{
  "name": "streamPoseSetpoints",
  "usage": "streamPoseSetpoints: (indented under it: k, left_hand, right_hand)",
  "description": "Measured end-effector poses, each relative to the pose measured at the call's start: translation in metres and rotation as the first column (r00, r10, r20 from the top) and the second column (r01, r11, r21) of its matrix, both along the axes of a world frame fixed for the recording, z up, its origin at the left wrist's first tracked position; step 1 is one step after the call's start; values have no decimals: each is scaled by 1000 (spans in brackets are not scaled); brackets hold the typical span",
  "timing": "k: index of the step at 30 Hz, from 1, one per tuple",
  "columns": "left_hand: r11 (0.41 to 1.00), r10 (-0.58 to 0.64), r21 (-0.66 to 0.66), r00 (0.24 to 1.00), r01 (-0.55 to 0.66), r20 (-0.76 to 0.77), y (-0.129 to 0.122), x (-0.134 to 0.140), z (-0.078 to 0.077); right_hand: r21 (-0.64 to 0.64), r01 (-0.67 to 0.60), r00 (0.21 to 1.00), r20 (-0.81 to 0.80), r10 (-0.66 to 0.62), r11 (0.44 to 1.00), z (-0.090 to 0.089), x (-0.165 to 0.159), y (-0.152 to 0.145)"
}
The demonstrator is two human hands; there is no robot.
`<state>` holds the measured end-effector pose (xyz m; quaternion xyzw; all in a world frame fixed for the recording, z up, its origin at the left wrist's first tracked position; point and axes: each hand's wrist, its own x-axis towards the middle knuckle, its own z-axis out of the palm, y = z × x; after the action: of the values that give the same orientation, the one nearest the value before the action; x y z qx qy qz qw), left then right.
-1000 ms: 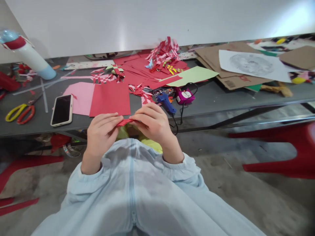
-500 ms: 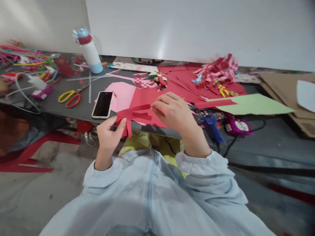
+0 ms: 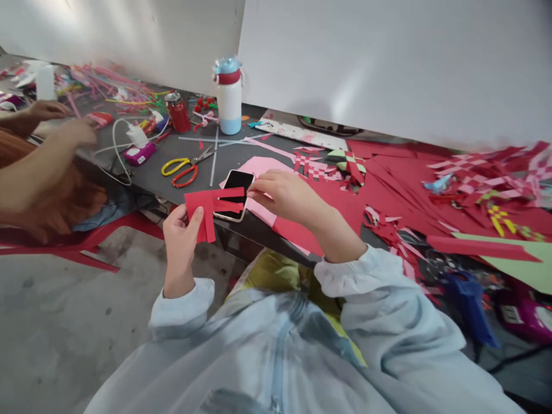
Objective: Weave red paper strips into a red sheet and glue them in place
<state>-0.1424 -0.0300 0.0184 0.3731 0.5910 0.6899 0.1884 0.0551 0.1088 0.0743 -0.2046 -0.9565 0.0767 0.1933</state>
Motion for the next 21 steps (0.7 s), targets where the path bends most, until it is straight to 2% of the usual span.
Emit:
streamPoseSetpoints:
  k: [2, 5, 8, 11, 13, 15, 16, 17, 19, 20, 21]
  left_hand:
    - [1000, -15, 1, 998, 15, 62, 4, -8, -3]
    - [996, -74, -41, 996, 76, 44, 11, -13, -4]
    - [986, -144, -90, 989, 139, -42, 21, -16, -1]
    - [969, -216, -144, 969, 199, -121, 33, -25, 2]
    - [965, -216, -195, 949, 172, -229, 43, -39, 5]
    - [971, -132, -234, 911, 40, -391, 55, -61, 9]
    - [962, -92, -268, 867, -49, -489, 62, -74, 11]
    - [935, -87, -323, 792, -144, -604, 70, -87, 13]
    - [832, -207, -443, 553, -335, -807, 87, -111, 17]
    - [771, -289, -488, 459, -408, -840, 95, -121, 19]
    - [713, -377, -534, 395, -454, -838, 104, -129, 21]
  right_hand:
    - [-90, -33, 994, -106, 23, 995, -5, -13, 5]
    - [-186, -123, 970, -231, 78, 975, -10, -29, 11]
    - [-253, -182, 967, -222, 126, 950, -10, -39, 15]
    - [-332, -152, 977, -190, 92, 931, -7, -42, 18]
    - [-373, -115, 980, -196, 44, 921, -4, -39, 21]
    - [-402, -82, 979, -205, -3, 912, -1, -32, 22]
    - [-415, -64, 978, -207, -25, 907, 0, -28, 23]
    - [-425, -47, 977, -209, -48, 904, 2, -24, 23]
    - [-435, -22, 974, -213, -79, 900, 6, -15, 24]
    - [-433, -22, 971, -223, -84, 901, 8, -11, 24]
    - [-433, -20, 968, -235, -92, 901, 9, -8, 24]
